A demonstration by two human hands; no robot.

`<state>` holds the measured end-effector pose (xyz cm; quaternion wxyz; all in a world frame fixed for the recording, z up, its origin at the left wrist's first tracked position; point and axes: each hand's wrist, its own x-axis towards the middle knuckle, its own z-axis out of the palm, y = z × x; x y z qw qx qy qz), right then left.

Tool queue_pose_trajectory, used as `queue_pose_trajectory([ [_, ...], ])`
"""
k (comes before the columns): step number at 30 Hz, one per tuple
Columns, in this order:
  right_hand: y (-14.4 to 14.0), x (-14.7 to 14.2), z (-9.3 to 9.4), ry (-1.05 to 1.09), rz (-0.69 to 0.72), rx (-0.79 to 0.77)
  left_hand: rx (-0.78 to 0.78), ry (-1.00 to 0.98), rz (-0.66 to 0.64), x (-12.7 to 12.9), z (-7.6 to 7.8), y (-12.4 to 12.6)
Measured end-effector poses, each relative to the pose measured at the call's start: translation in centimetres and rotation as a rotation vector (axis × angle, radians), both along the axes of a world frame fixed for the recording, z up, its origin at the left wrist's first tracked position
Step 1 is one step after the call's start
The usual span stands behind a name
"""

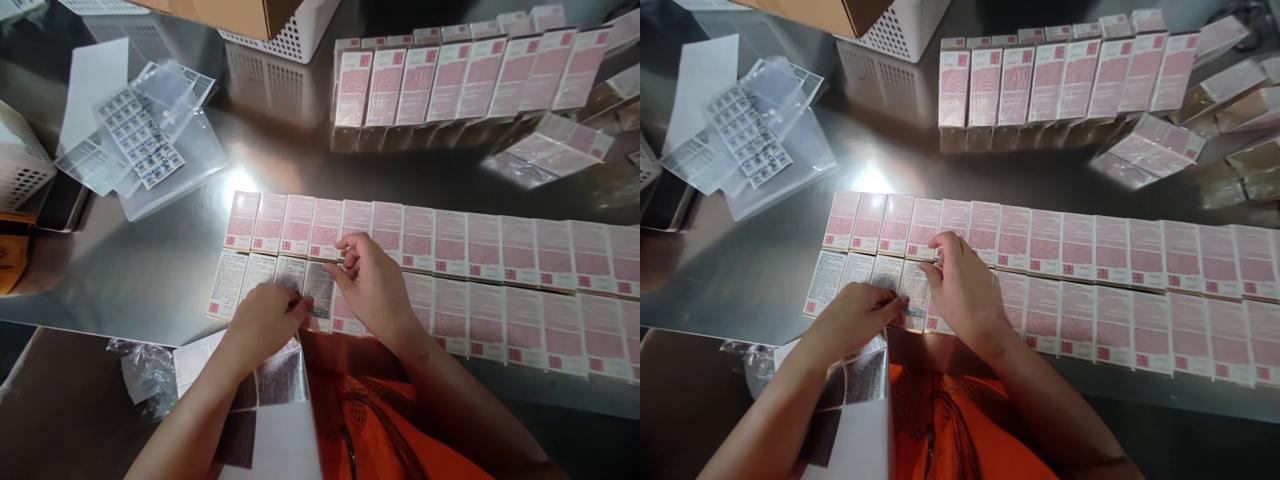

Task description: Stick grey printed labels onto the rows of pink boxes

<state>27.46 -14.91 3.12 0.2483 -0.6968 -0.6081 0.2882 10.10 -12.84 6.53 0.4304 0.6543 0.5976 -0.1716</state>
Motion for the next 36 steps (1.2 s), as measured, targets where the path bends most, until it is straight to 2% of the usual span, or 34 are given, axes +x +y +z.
queue_pose_trajectory([
  [9, -0.3, -0.1, 0.5, -0.067, 0.065, 0.024, 0.109, 0.061, -0.019, -0.4, 0.3, -1.0],
  [13, -1.3, -0.1, 0.5, -0.162, 0.276, 0.131, 0.184, 0.089, 0.033, -1.3, 1.0, -2.1],
  [15, -1.9, -0.1, 0.5, -0.203, 0.372, 0.181, 0.290, 0.129, 0.122, -2.2, 1.7, -2.8],
  [17, -2.6, -0.1, 1.0, -0.166, 0.381, 0.212, 0.443, 0.158, 0.269, -3.2, 2.7, -3.6],
  [20, -4.0, -0.8, 2.3, 0.113, 0.365, 0.222, 0.656, 0.160, 0.547, -3.9, 4.1, -5.1],
  [22, -5.3, -1.9, 3.2, 0.348, 0.445, 0.179, 0.781, 0.152, 0.692, -3.9, 4.7, -6.1],
  [24, -6.3, -3.3, 3.8, 0.509, 0.507, 0.138, 0.897, 0.138, 0.762, -3.8, 4.8, -6.9],
  [26, -7.0, -4.4, 3.8, 0.605, 0.452, 0.120, 0.996, 0.065, 0.804, -4.1, 4.8, -7.5],
  [28, -7.1, -5.0, 3.6, 0.683, 0.336, 0.117, 0.985, -0.198, 0.815, -4.8, 4.7, -8.1],
  [31, -6.7, -4.7, 3.2, 0.768, 0.213, 0.109, 0.705, -0.655, 0.779, -6.0, 4.6, -8.9],
  [33, -6.5, -4.3, 3.1, 0.808, 0.177, 0.086, 0.598, -0.708, 0.781, -6.6, 4.5, -9.3],
  [36, -6.5, -3.8, 3.4, 0.882, 0.170, 0.050, 0.691, -0.615, 0.805, -7.0, 4.1, -9.7],
])
